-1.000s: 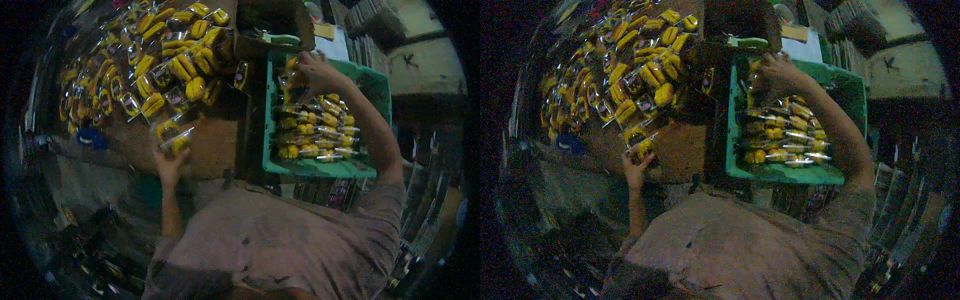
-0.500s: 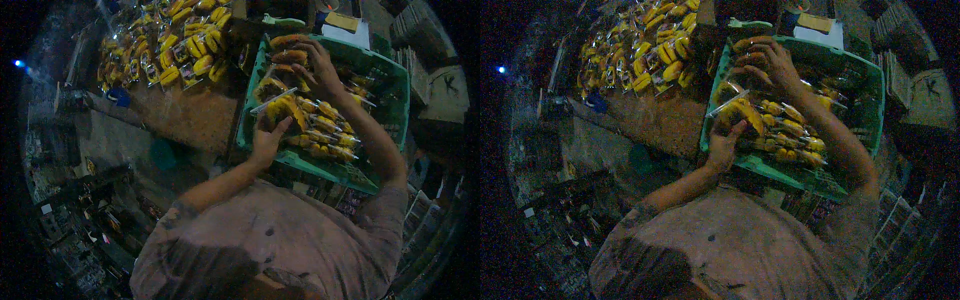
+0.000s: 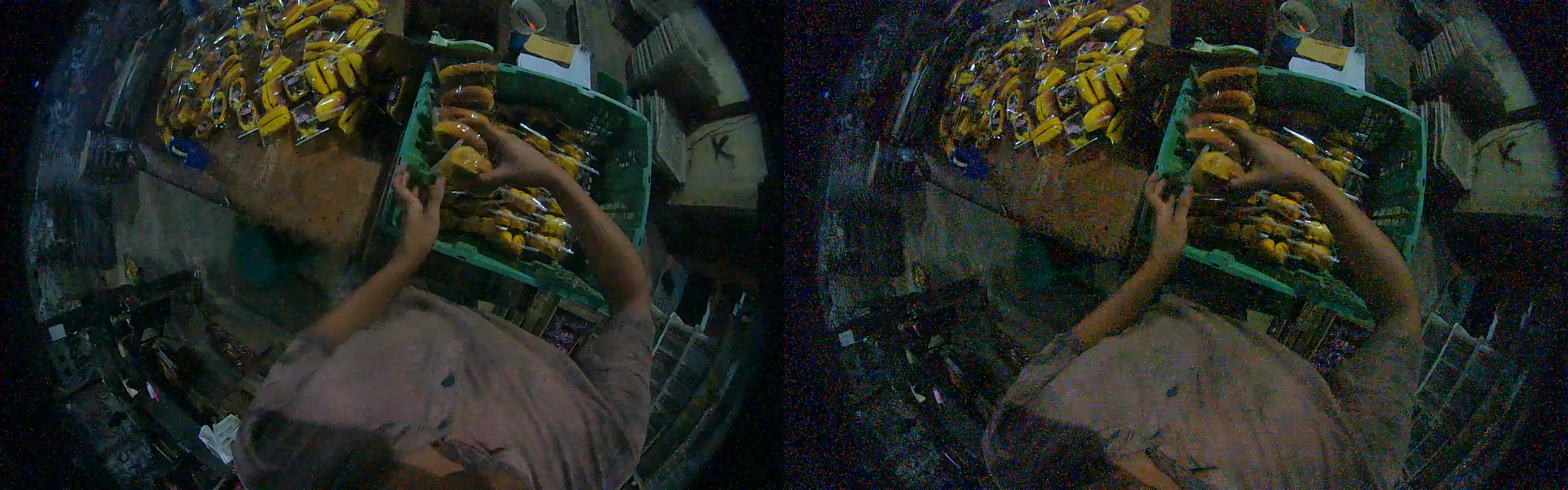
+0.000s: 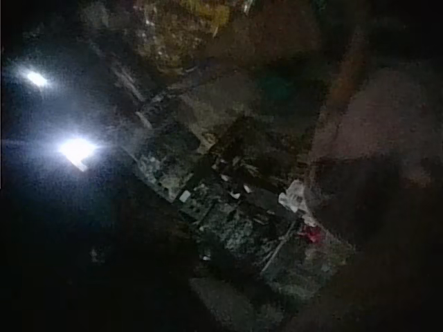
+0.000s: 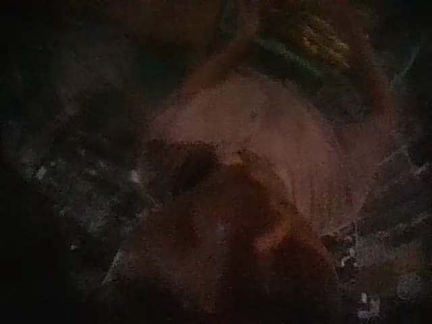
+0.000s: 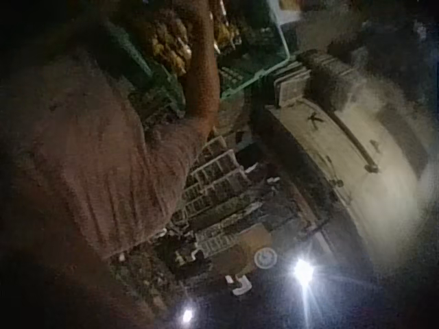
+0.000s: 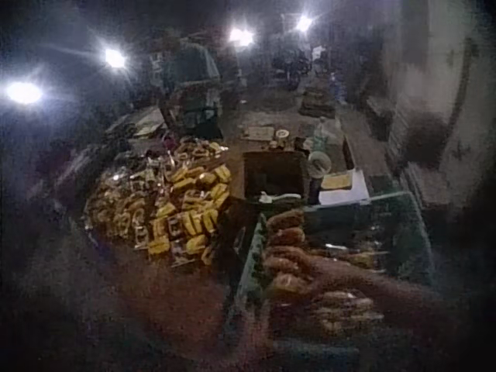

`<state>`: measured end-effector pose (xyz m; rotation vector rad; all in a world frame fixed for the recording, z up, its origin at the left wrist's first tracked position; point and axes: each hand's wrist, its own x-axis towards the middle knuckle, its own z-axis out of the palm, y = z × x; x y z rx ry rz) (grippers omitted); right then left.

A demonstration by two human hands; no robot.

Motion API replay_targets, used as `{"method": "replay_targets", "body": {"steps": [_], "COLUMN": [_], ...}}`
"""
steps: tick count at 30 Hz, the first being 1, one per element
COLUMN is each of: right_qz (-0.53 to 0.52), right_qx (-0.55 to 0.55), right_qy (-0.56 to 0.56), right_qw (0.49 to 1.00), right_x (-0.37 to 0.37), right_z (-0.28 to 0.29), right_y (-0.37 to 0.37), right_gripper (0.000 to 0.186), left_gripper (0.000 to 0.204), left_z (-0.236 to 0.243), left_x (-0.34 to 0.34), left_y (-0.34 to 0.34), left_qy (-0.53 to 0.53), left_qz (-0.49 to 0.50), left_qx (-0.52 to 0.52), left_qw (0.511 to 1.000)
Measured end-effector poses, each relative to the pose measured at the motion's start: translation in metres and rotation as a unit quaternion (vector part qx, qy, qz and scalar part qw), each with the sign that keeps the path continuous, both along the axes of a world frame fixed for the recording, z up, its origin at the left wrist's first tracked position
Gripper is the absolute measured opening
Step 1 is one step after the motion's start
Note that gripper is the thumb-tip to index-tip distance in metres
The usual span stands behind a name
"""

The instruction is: The person places small yellow bananas into clear plastic bags, seals them with tape, and arranges the packaged bananas into green crates. The person repeats this process for multiple bananas throughout the clip.

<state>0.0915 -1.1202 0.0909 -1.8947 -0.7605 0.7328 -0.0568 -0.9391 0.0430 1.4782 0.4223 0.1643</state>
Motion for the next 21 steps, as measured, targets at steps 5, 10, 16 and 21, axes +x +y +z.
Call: {"method": "replay_targets", "body": {"steps": [5, 10, 16, 21], "right_qz": [0.075, -0.120, -0.013, -0.020], "right_qx": [-0.213, -0.181, -0.413, -0.263], "right_qy": [-0.293, -0.356, -0.168, -0.212], "right_qw": [0.929, 0.909, 0.895, 0.941], "right_x": [-0.006, -0.036, -0.026, 0.048], "right_z": [-0.008, -0.041, 0.041, 0.029], "right_y": [0.029, 0.003, 0.033, 0.178], "right_gripper": [0.101, 0.086, 0.054, 0.048], "left_gripper": [0.055, 0.036, 0.035, 0.062], "left_z": [0.012, -0.022, -0.017, -0.047], "left_x": [0.005, 0.044, 0.040, 0.075], "left_y": [0.021, 0.044, 0.069, 0.204], "left_qy": [-0.138, -0.134, -0.182, -0.139], "left_qz": [-0.177, -0.225, -0.196, -0.157], "left_qx": [0.522, 0.578, 0.535, 0.483], "left_qw": [0.823, 0.773, 0.801, 0.850]}}
